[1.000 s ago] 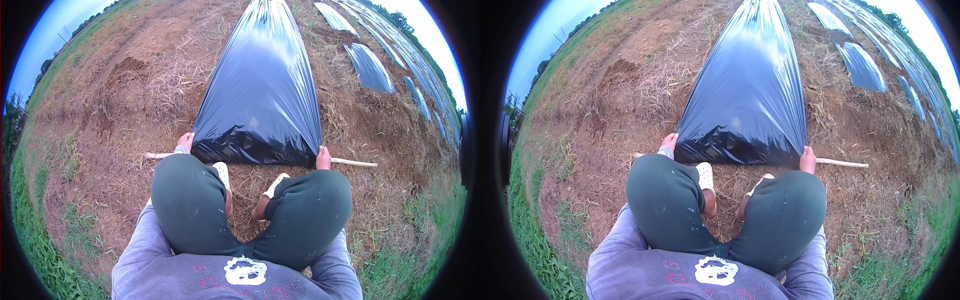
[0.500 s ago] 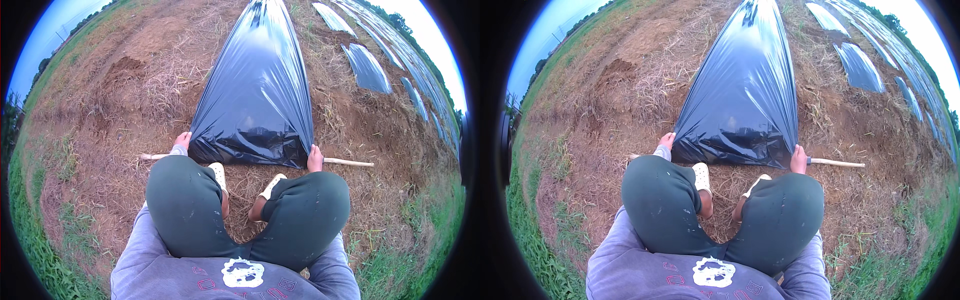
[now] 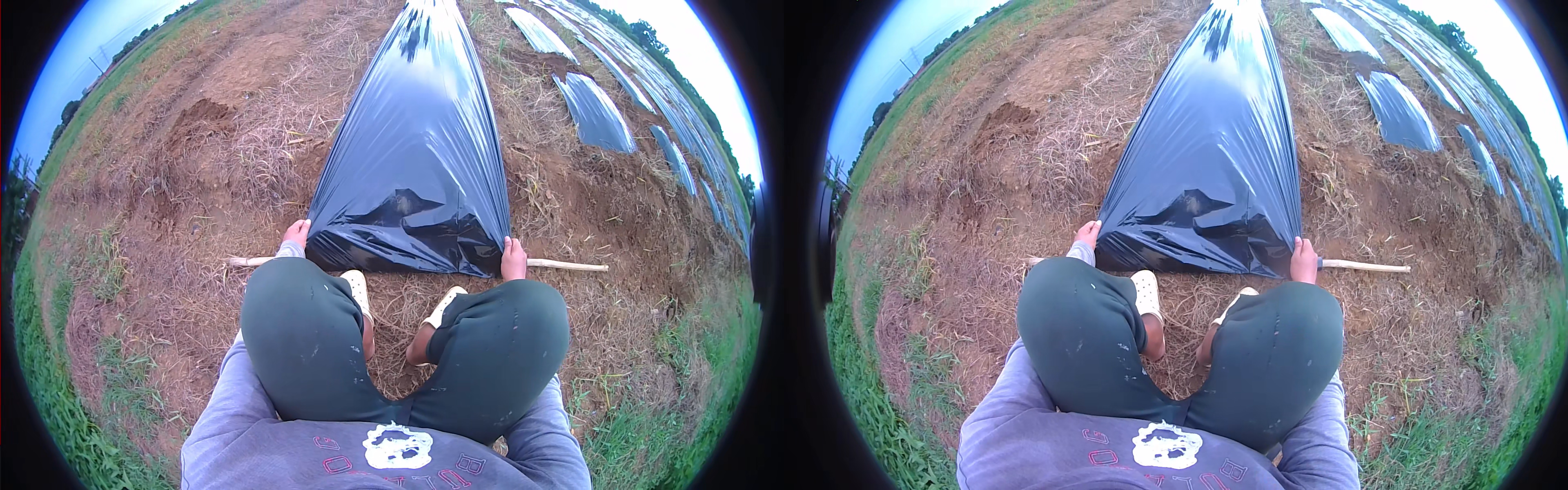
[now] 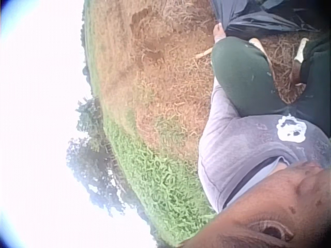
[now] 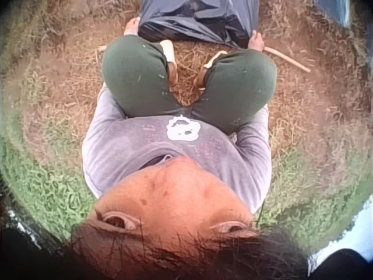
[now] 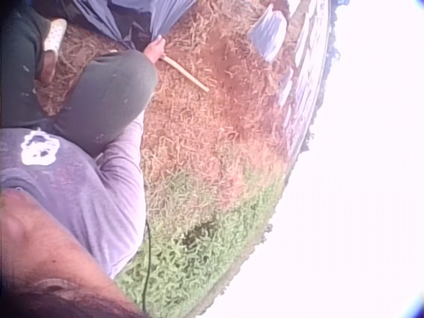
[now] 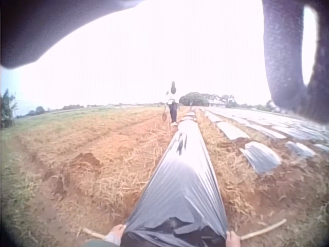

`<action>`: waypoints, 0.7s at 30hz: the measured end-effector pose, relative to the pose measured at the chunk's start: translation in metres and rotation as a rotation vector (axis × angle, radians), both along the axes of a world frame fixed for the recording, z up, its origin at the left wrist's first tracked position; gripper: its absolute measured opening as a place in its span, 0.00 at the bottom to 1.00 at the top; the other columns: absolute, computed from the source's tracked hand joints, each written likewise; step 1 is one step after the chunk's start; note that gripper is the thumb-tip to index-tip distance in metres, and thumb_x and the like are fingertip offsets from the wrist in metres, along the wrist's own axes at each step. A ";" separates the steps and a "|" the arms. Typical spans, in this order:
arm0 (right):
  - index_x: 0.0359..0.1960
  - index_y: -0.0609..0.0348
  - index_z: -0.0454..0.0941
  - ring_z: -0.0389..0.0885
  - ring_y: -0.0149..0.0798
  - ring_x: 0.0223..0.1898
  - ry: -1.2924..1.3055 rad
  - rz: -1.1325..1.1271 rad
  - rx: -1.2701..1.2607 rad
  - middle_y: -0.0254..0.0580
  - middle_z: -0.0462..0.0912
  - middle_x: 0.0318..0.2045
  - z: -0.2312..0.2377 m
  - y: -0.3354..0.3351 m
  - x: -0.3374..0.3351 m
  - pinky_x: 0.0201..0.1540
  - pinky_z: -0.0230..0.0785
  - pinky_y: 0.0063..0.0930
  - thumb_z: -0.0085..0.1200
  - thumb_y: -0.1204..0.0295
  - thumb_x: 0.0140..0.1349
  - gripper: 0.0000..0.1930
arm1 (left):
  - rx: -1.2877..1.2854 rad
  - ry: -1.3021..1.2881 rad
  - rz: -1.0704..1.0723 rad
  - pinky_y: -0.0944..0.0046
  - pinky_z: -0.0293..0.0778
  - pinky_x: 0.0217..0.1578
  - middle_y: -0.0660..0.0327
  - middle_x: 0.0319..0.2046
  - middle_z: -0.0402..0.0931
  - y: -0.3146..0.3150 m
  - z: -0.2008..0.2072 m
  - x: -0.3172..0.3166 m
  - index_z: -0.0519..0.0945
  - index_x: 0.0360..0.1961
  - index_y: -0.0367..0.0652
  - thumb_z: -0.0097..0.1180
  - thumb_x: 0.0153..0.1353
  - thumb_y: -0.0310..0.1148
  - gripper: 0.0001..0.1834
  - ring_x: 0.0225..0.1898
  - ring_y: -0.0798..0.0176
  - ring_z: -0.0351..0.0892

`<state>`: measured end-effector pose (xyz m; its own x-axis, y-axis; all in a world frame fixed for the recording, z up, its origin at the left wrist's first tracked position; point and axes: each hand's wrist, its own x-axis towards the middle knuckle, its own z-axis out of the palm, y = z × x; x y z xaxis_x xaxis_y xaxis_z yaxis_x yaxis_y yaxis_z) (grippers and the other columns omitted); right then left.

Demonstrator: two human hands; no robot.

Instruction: Manually laying out and securing black plastic mulch film over soil rows in a field.

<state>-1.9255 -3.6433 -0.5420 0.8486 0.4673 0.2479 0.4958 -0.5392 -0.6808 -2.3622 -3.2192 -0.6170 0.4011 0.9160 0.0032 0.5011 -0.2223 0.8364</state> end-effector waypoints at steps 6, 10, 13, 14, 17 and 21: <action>0.30 0.64 0.69 0.72 0.69 0.36 -0.007 0.003 0.000 0.64 0.75 0.29 0.005 -0.001 -0.001 0.36 0.62 0.53 0.42 0.58 0.71 0.19 | 0.000 0.021 0.019 0.62 0.70 0.43 0.58 0.32 0.80 0.003 -0.004 0.000 0.79 0.42 0.42 0.50 0.65 0.52 0.22 0.35 0.63 0.76; 0.30 0.64 0.69 0.72 0.69 0.36 -0.024 0.010 0.011 0.64 0.75 0.29 0.006 0.000 -0.002 0.36 0.62 0.53 0.42 0.58 0.71 0.19 | -0.049 0.035 0.029 0.62 0.70 0.41 0.58 0.30 0.78 0.006 -0.009 0.001 0.79 0.41 0.42 0.49 0.66 0.51 0.22 0.33 0.64 0.75; 0.30 0.64 0.69 0.71 0.69 0.36 -0.022 0.013 0.011 0.64 0.75 0.28 0.006 0.000 -0.003 0.36 0.62 0.53 0.42 0.58 0.71 0.19 | 0.005 0.043 0.003 0.62 0.69 0.39 0.60 0.28 0.77 0.006 -0.010 0.000 0.79 0.39 0.42 0.49 0.66 0.51 0.21 0.31 0.65 0.73; 0.30 0.64 0.69 0.71 0.68 0.35 -0.027 0.016 0.013 0.64 0.75 0.28 0.006 0.000 -0.003 0.36 0.61 0.53 0.41 0.59 0.71 0.19 | 0.006 0.043 0.005 0.62 0.69 0.39 0.60 0.28 0.77 0.006 -0.009 0.000 0.79 0.39 0.42 0.49 0.66 0.51 0.21 0.31 0.65 0.73; 0.30 0.65 0.68 0.71 0.68 0.35 -0.025 0.018 0.016 0.65 0.75 0.28 0.006 0.000 -0.003 0.36 0.61 0.53 0.40 0.59 0.71 0.19 | 0.041 -0.040 0.019 0.61 0.69 0.37 0.61 0.26 0.75 0.003 -0.009 0.001 0.78 0.37 0.41 0.49 0.66 0.51 0.21 0.29 0.65 0.71; 0.30 0.65 0.69 0.72 0.68 0.35 -0.015 0.012 0.022 0.65 0.75 0.29 0.006 0.001 -0.004 0.36 0.61 0.53 0.41 0.59 0.71 0.19 | 0.023 -0.080 0.017 0.62 0.68 0.35 0.61 0.24 0.73 0.002 -0.011 0.003 0.78 0.36 0.41 0.49 0.66 0.51 0.21 0.28 0.65 0.68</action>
<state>-1.9290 -3.6428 -0.5364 0.8391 0.4717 0.2710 0.5125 -0.5182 -0.6847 -2.3596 -3.2174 -0.6284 0.3832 0.9220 0.0554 0.4365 -0.2336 0.8688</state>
